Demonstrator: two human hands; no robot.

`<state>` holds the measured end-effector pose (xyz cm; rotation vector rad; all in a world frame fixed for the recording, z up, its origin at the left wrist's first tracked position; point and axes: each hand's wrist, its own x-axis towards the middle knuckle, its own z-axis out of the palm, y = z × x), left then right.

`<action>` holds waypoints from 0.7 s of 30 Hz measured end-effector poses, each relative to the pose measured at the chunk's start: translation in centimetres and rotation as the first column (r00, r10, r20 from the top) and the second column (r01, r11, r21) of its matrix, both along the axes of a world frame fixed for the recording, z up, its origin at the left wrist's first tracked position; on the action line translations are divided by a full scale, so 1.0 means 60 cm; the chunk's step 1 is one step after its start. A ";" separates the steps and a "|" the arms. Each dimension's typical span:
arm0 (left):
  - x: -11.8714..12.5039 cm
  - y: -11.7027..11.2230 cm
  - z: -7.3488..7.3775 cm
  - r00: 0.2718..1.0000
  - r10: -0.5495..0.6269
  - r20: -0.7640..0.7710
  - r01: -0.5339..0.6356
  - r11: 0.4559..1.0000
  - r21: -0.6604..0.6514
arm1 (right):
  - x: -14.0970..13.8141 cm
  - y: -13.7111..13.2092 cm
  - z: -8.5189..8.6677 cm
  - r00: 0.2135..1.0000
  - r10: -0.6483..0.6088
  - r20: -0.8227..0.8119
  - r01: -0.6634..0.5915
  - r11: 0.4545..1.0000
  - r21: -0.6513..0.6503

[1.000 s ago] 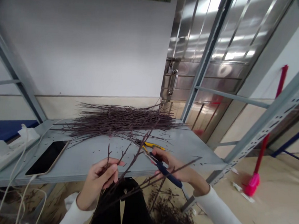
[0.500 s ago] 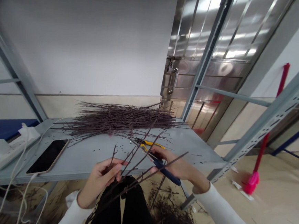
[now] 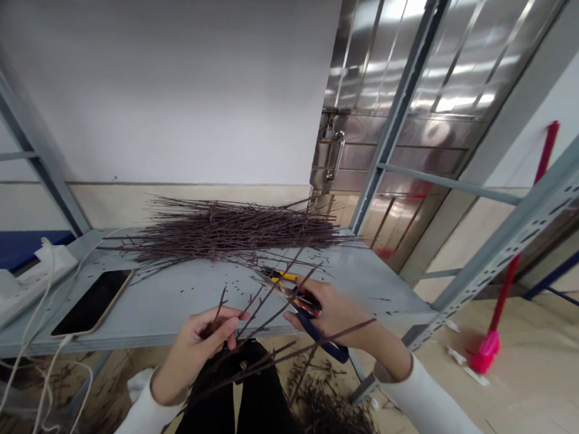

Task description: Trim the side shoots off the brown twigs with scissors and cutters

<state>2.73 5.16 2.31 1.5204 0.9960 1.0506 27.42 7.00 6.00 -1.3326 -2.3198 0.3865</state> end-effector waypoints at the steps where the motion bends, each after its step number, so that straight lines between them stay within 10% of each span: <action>1: 0.000 0.000 0.000 1.000 0.002 -0.002 -0.002 1.000 -0.001 | -0.003 0.000 0.000 0.999 -0.043 0.018 0.042 0.999 0.013; 9: -0.005 0.004 -0.011 0.999 0.024 -0.033 -0.021 0.996 0.086 | -0.005 -0.013 -0.008 0.980 -0.196 0.024 0.194 0.980 0.048; 21: 0.009 -0.009 -0.016 0.963 0.210 -0.171 -0.139 0.925 0.353 | 0.000 -0.041 0.016 0.999 -0.050 -0.020 0.048 0.994 -0.096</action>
